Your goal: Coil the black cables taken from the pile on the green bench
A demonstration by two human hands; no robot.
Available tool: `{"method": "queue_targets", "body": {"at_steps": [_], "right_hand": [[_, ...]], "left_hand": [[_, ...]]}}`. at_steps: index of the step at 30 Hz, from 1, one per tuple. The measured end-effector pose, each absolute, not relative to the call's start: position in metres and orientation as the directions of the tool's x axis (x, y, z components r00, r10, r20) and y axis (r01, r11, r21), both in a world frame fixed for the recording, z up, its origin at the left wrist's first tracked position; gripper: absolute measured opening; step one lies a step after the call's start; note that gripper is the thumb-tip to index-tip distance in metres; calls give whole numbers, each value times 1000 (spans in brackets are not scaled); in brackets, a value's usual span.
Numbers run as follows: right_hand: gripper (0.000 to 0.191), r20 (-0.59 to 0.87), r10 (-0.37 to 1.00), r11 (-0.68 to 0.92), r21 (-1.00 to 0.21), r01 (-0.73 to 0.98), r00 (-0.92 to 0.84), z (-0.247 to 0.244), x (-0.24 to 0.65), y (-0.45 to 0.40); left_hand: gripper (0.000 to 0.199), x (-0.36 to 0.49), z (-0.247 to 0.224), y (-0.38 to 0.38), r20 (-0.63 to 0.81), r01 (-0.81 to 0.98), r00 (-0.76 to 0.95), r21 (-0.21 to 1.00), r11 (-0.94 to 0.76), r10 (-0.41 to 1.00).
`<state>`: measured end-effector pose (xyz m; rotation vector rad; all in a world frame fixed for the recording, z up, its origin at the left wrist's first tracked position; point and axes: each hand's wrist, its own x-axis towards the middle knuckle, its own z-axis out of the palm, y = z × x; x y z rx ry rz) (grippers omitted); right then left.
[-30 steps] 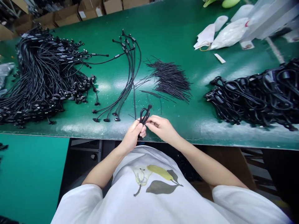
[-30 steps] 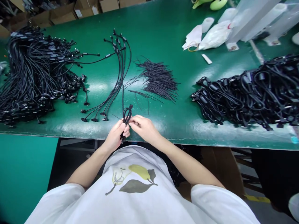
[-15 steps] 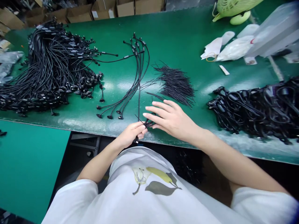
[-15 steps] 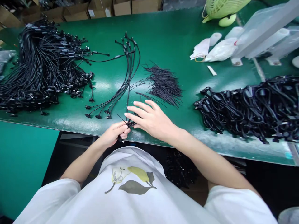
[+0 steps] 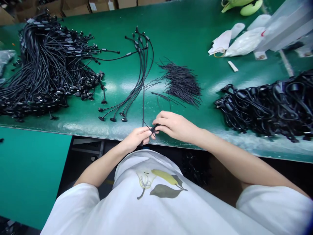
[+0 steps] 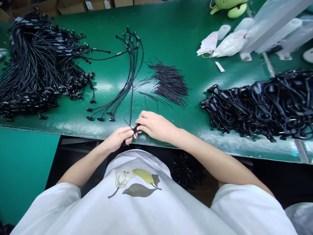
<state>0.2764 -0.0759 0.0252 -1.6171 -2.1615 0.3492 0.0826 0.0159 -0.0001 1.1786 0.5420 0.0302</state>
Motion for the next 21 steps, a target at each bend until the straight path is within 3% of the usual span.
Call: {"method": "queue_targets", "body": {"at_steps": [3,5,8,11,14,17,19,21], "right_hand": [[30,352,883,393,-197,898,-310,18,269,-83],[31,376,815,488,-35,872,-440,12,265,-88],[29,366,757,545,106,832,-542,6,261,-93],[27,406,705,568,169,806,-581,3,259,-92],[21,512,653,555,178,813,-558,0,257,-87],[16,585,651,510,134,850,-483,-2,252,-82],[18,575,662,505,134,853,-482,-1,250,-79],[23,531,649,546,173,820,-545,4,248,-79]], "left_hand": [[42,88,-5,16,-438,190,843,786,588,313],[42,90,-6,16,-454,190,847,745,639,277],[42,91,-5,14,-468,226,856,722,654,220],[36,91,-5,10,-422,234,861,825,515,285],[29,90,-7,7,-273,253,854,962,107,442],[24,91,-9,5,-107,222,839,962,-156,533],[26,90,-10,6,-129,197,840,978,-74,527],[35,89,-10,9,-269,208,853,961,183,447]]}}
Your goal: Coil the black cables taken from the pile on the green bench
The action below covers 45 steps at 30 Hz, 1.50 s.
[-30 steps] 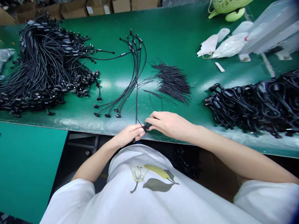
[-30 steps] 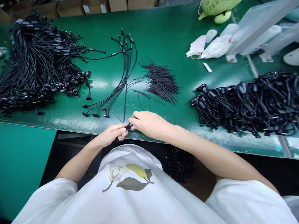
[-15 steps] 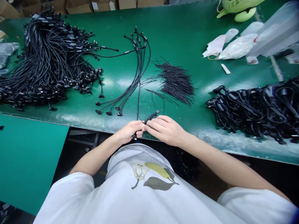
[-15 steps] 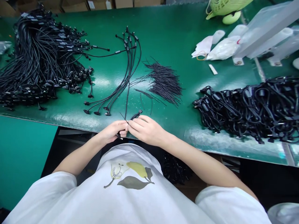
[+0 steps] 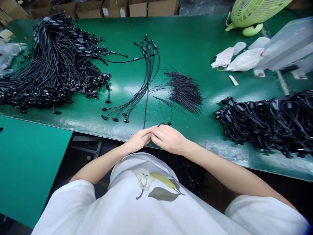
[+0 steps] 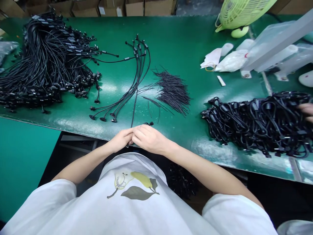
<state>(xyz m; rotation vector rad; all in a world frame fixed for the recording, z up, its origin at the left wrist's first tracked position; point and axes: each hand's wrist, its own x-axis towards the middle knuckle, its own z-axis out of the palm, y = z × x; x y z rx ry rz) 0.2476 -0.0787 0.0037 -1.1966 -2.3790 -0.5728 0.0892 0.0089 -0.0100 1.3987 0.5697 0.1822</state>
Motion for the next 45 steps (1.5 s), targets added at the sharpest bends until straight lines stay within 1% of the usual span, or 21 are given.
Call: {"method": "queue_targets", "body": {"at_steps": [2,3,6,10,13,16,18,23,26,28,30,31,33,35,37,38,39,40,42,43,45], "right_hand": [[23,463,625,607,219,764,-629,12,246,-79],[20,423,620,628,237,741,-661,17,246,-79],[17,277,640,643,318,697,-716,31,245,-80],[22,75,639,673,428,604,-765,39,238,-81],[18,-20,654,697,406,591,-757,37,230,-82],[17,-50,709,661,393,639,-703,31,223,-84],[16,-48,731,631,429,646,-681,27,219,-86],[20,-123,715,625,552,551,-688,20,215,-89],[23,-113,693,632,570,525,-712,19,224,-86],[23,-40,704,632,492,599,-709,18,236,-80],[23,60,760,599,323,733,-648,15,249,-71],[23,115,804,551,222,804,-583,13,253,-67],[25,225,892,402,-4,916,-391,9,256,-59],[31,295,948,211,-293,933,-121,4,252,-55],[35,243,961,53,-630,775,131,-3,246,-53],[36,165,962,-10,-775,632,217,-6,244,-53],[37,68,962,-67,-880,469,265,-9,243,-53],[37,-28,961,-118,-942,313,277,-10,244,-54],[37,-152,947,-187,-977,100,284,-10,251,-55],[36,-166,936,-194,-979,62,310,-7,255,-57],[33,-92,913,-155,-979,129,398,2,261,-60]], "left_hand": [[43,87,-10,12,-401,241,853,871,428,334],[43,86,-9,13,-439,251,847,827,504,299],[35,85,-10,14,-503,276,824,758,591,261],[30,85,-14,8,-540,329,816,728,601,208],[26,86,-17,4,-543,343,811,741,577,215],[19,88,-16,2,-530,336,813,765,549,241],[18,89,-15,1,-526,336,812,776,534,253],[32,91,-13,1,-549,384,806,770,511,222],[40,90,-8,2,-538,365,815,765,530,216],[44,90,-3,3,-517,308,818,765,565,254],[46,93,2,4,-489,214,801,772,599,344],[42,97,3,5,-467,147,784,779,609,408],[32,107,2,8,-413,6,745,789,614,523],[44,117,-2,14,-355,-95,720,801,591,597],[48,122,-6,22,-300,-129,718,829,544,628],[44,121,-6,26,-262,-138,723,852,504,640],[39,118,-5,30,-212,-147,727,881,449,654],[33,114,-4,32,-151,-149,737,914,376,659],[25,104,2,36,-25,-98,787,981,165,616],[26,100,5,36,14,-41,815,999,33,579],[26,96,7,35,1,97,864,981,-170,503]]}}
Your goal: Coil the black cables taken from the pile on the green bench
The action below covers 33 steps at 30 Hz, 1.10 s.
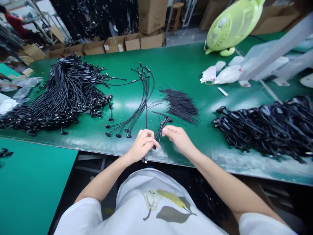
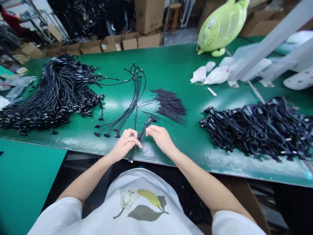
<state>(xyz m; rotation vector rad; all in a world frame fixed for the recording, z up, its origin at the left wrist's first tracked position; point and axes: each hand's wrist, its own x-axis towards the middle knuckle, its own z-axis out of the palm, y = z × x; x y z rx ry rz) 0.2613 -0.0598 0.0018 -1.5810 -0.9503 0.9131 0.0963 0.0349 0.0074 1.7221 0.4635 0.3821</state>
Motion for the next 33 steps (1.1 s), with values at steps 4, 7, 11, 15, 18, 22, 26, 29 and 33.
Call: {"method": "queue_targets", "body": {"at_steps": [4,7,11,15,18,22,26,29,33], "right_hand": [[32,141,957,30,-917,399,253,18,247,-67],[32,132,988,83,-892,444,81,15,232,-69],[31,85,984,5,-893,450,158,5,242,-64],[32,151,959,12,-868,497,241,8,255,-61],[31,181,952,47,-883,467,248,14,252,-63],[34,40,967,8,-992,127,250,14,243,-65],[44,-232,970,-240,-865,-440,-72,2,237,-68],[49,-249,944,-324,-817,-477,-215,-6,236,-71],[54,-230,973,-230,-973,17,-28,0,243,-80]], "left_hand": [[28,103,4,36,-128,183,840,982,-54,527],[31,103,10,42,-175,93,831,980,178,527],[42,92,25,39,-76,48,911,996,77,404],[23,91,15,22,-24,81,825,994,-75,565],[56,96,-1,15,-66,10,741,996,88,668],[47,98,-2,14,-42,-17,820,995,98,571],[36,95,11,9,27,9,786,998,-55,618],[30,96,15,4,-116,92,770,993,70,627],[34,105,15,6,-239,-13,717,935,356,655]]}}
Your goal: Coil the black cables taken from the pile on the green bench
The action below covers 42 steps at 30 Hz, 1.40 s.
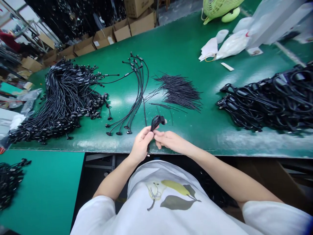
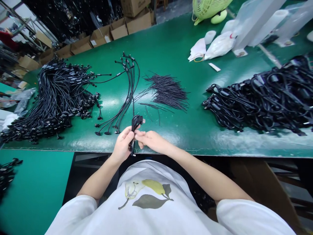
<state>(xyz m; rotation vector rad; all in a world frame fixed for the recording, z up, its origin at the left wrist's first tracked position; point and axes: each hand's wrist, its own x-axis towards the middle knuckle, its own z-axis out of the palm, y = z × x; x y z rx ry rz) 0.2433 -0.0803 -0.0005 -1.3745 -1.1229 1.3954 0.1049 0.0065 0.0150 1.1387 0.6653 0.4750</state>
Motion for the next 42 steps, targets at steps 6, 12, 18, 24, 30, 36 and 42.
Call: {"method": "queue_targets", "body": {"at_steps": [6,12,18,24,30,36,42], "right_hand": [[35,464,803,67,-695,716,375,27,267,-90],[30,584,799,92,-355,930,144,24,269,-74],[42,540,789,-71,-391,917,292,15,256,-62],[32,377,802,-111,-668,736,464,13,266,-49],[21,205,878,17,-917,400,433,1,274,-47],[55,23,805,22,-1000,9,592,-22,259,-59],[50,-75,800,-125,-991,42,595,-21,281,-97]], "left_hand": [[31,112,19,10,-323,-98,779,783,614,537],[42,118,14,-7,-322,29,779,875,483,537],[46,130,7,-13,-344,12,698,883,470,628],[45,135,9,-15,-356,-49,713,834,549,604],[39,132,0,-12,-455,18,698,783,622,553],[37,141,-16,-15,-379,9,643,873,488,665],[44,138,-33,-8,-26,205,930,865,-458,367]]}}
